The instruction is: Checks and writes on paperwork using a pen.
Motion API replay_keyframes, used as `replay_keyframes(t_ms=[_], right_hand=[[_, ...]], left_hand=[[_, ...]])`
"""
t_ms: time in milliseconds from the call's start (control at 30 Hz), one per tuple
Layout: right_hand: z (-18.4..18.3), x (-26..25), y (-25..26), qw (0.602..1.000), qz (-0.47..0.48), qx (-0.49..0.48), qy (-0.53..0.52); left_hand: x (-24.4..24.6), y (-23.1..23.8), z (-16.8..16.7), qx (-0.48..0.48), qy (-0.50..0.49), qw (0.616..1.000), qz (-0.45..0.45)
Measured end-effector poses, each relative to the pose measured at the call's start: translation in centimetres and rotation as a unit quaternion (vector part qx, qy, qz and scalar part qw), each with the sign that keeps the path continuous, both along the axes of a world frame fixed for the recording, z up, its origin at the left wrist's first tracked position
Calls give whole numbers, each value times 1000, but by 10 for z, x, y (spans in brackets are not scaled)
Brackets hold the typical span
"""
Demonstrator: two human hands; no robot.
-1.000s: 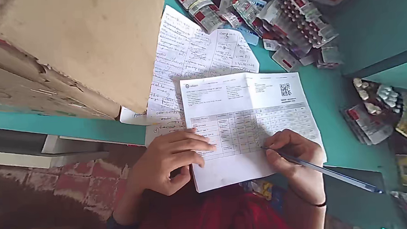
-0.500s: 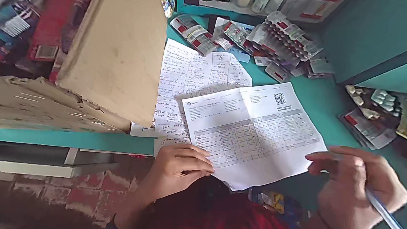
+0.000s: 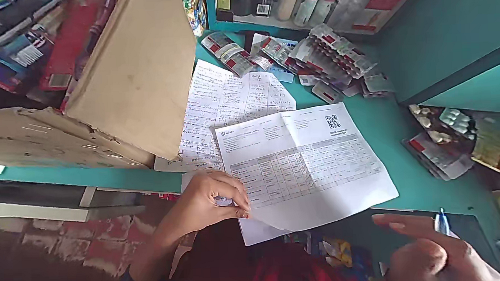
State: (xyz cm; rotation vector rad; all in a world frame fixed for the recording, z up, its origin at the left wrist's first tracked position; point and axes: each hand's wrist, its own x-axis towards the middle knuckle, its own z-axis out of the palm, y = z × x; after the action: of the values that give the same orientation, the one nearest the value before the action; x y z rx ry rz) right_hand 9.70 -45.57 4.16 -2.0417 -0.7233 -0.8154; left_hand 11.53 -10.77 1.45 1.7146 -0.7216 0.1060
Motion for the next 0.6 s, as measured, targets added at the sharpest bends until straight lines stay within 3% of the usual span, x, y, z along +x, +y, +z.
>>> replay_keyframes(t_ms=[133, 267, 467, 600], right_hand=[[-6, 3, -3, 1000, 8, -14, 24], [-7, 4, -4, 999, 2, -18, 27], [-3, -1, -6, 998, 17, 33, -47], [-3, 0, -13, 989, 80, -118, -25]], left_hand=[[-6, 1, 5, 136, -60, 989, 9], [-10, -1, 6, 167, -94, 981, 30], [-2, -18, 20, 56, -184, 956, 223], [14, -29, 37, -75, -122, 939, 311]])
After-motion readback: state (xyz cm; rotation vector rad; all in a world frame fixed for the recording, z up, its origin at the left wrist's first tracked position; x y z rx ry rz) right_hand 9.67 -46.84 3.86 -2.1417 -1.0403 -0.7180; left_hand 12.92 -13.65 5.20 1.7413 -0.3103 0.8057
